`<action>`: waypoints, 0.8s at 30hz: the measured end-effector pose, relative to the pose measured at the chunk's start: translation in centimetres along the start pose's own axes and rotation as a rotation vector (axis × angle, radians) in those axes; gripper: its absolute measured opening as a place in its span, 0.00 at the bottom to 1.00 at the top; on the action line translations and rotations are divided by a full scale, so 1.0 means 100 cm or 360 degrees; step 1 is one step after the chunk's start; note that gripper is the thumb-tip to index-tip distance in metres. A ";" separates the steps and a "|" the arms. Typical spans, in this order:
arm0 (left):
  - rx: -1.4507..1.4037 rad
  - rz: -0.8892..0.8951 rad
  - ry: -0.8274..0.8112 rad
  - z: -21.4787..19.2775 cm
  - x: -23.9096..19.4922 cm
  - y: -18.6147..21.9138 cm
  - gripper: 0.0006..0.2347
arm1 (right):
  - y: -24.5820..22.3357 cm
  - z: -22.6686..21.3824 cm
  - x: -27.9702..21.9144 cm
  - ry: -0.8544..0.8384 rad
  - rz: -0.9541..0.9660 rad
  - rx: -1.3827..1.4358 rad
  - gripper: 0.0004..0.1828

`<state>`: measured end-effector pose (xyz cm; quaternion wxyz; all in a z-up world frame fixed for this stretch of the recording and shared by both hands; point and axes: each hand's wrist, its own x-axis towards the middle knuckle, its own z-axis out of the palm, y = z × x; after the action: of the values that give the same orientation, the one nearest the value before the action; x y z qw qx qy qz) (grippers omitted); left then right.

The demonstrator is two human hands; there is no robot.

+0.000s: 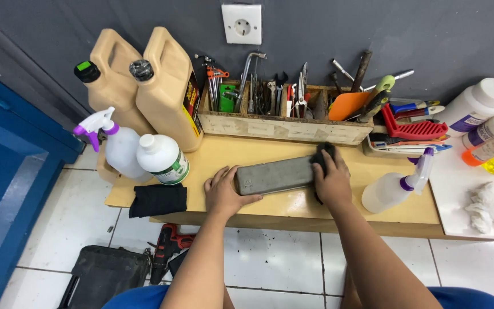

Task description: The person is cleaning a component, inspecting a power tool, and selecting small parts from a tool case at a workbench.

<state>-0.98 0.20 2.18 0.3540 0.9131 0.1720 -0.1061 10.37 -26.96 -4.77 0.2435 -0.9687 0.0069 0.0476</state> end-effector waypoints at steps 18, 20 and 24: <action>-0.0231 -0.0031 -0.0104 0.040 0.056 -0.038 0.42 | -0.023 -0.049 -0.027 -0.0020 0.0439 0.0821 0.33; -0.0252 -0.0001 -0.0052 0.027 0.041 -0.021 0.40 | -0.024 -0.050 -0.030 -0.0028 0.0420 0.0900 0.34; -0.0145 0.0126 0.0125 0.011 0.021 0.002 0.40 | -0.043 -0.063 -0.053 0.0026 0.0308 0.1201 0.37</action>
<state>0.92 -0.20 0.86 0.3920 0.9057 0.1542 -0.0482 5.80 -26.25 3.30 0.5770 -0.8063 0.1174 0.0567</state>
